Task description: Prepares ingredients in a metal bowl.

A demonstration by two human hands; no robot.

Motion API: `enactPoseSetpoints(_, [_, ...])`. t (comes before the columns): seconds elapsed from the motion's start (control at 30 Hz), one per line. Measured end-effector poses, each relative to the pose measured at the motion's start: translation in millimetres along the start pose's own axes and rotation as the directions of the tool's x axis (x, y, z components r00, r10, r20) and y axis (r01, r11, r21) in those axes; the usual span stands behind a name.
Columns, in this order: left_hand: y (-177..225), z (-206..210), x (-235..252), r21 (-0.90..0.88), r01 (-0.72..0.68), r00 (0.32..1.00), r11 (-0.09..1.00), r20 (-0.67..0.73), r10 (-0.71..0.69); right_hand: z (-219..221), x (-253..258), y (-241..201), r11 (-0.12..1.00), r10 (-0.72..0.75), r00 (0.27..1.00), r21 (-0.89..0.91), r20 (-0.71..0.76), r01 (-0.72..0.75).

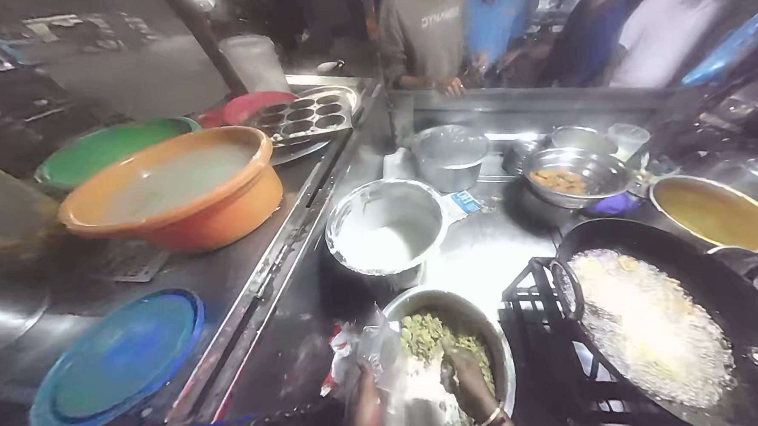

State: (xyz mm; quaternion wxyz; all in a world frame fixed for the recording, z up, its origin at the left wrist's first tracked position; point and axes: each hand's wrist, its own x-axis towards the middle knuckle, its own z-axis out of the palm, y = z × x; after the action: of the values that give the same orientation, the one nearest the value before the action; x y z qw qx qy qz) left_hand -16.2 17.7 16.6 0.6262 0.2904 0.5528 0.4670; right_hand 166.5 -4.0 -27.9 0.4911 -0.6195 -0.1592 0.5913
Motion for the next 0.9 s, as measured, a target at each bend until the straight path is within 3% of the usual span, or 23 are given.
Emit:
enactPoseSetpoints(0.07, [-2, 7, -4, 0.049, -0.028, 1.0, 0.998, 0.012, 0.027, -1, -15, -16, 0.995, -0.101, 0.993, -0.023, -0.062, 0.1])
enactPoseSetpoints(0.2, [-7, 18, -9, 0.139, -0.1, 0.995, 0.985, 0.021, 0.098, -5, -24, -33, 0.912, -0.347, 0.93, -0.275, -0.124, 0.304])
enactPoseSetpoints(0.3, [-10, 28, -18, 0.241, -0.1, 0.99, 0.965, 0.122, 0.072, 5, -50, -43, 0.869, -0.314, 0.938, -0.352, 0.149, 0.347])
enactPoseSetpoints(0.37, [-9, 37, -29, 0.277, -0.131, 0.97, 0.952, 0.232, 0.066, 19, -62, -36, 0.82, -0.347, 0.891, -0.366, 0.294, 0.44])
enactPoseSetpoints(0.53, [0, 38, -41, 0.302, -0.197, 0.953, 0.933, 0.283, 0.11, 9, -92, -51, 0.74, -0.425, 0.828, -0.387, 0.365, 0.55])
enactPoseSetpoints(0.63, [-5, 34, -52, 0.193, -0.21, 0.928, 0.959, 0.348, 0.133, 1, -96, -45, 0.709, -0.446, 0.798, -0.384, 0.406, 0.592])
enactPoseSetpoints(0.73, [7, 37, -61, 0.136, -0.338, 0.915, 0.931, 0.277, 0.292, -40, -118, -76, 0.674, -0.512, 0.809, -0.448, 0.288, 0.587])
enactPoseSetpoints(0.83, [23, 31, -61, 0.083, -0.301, 0.936, 0.95, 0.217, 0.278, -108, -155, -109, 0.422, -0.733, 0.649, -0.612, 0.204, 0.669])
enactPoseSetpoints(0.9, [25, 21, -49, 0.029, -0.274, 0.933, 0.961, 0.253, 0.258, -149, -182, -137, 0.286, -0.773, 0.624, -0.819, 0.109, 0.497])
